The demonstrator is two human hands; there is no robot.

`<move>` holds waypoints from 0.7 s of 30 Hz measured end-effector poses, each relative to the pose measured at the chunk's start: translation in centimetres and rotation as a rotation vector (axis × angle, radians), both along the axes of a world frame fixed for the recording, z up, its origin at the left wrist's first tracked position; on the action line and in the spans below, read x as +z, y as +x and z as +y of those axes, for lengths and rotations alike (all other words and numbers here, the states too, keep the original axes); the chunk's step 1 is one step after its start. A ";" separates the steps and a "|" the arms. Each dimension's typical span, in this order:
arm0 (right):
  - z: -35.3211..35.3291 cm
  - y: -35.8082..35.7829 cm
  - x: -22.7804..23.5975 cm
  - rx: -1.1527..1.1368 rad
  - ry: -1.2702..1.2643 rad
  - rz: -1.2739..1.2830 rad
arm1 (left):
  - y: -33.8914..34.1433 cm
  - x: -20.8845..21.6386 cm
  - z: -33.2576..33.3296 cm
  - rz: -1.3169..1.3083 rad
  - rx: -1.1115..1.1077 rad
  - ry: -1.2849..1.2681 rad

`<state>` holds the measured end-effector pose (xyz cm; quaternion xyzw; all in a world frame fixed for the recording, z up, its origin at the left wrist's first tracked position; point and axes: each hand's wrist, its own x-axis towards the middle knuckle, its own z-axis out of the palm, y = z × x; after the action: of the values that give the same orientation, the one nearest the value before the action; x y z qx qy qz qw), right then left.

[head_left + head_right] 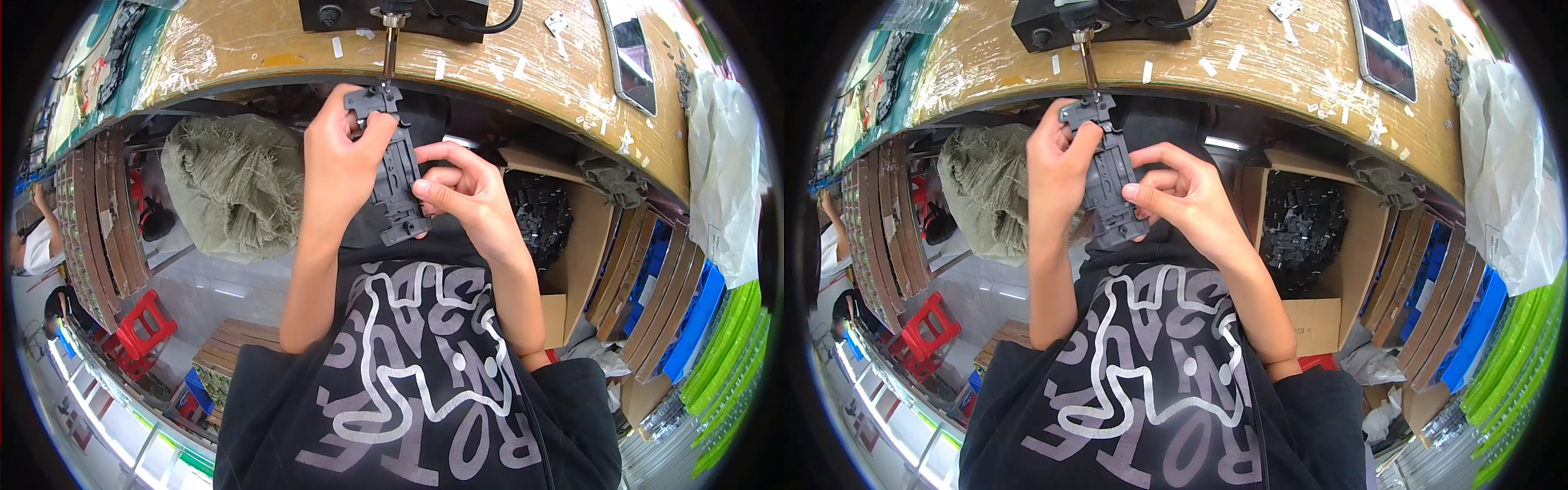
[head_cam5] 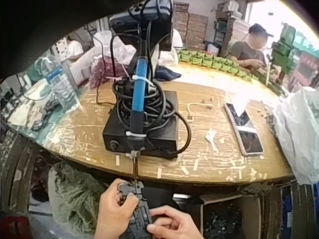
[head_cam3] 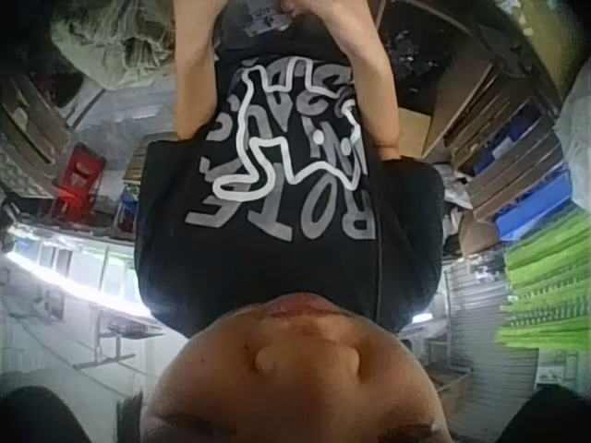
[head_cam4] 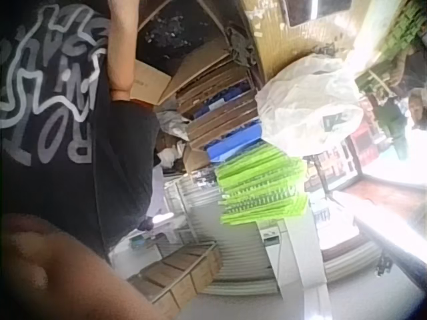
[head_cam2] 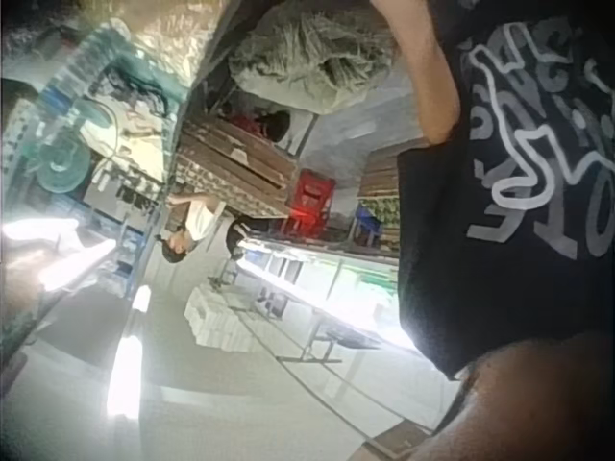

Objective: The person assembles small black plastic electronic components at a workbench. They repeatedly pick up parts from a large sack, insert small metal pins into the plastic housings, and place the finished units onto the table. The process involves handling multiple identical components one by one.

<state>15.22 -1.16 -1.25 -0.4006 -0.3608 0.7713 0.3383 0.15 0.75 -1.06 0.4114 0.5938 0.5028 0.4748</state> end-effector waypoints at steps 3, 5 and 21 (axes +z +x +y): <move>-0.6 1.0 -2.2 0.074 0.018 -0.119 | 0.0 -3.3 -1.3 0.049 -0.011 0.009; -1.0 2.9 -3.6 0.054 0.016 -0.321 | -1.1 -4.2 -2.7 0.056 -0.117 -0.241; -14.4 29.5 -28.2 -0.522 -0.650 -1.104 | -22.9 -13.5 -15.8 -0.025 0.581 -0.354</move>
<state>44.75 -15.58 -29.40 -0.8894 -0.1226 0.4166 0.1426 -22.72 -15.05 -14.55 0.1298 0.7583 0.5112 0.3830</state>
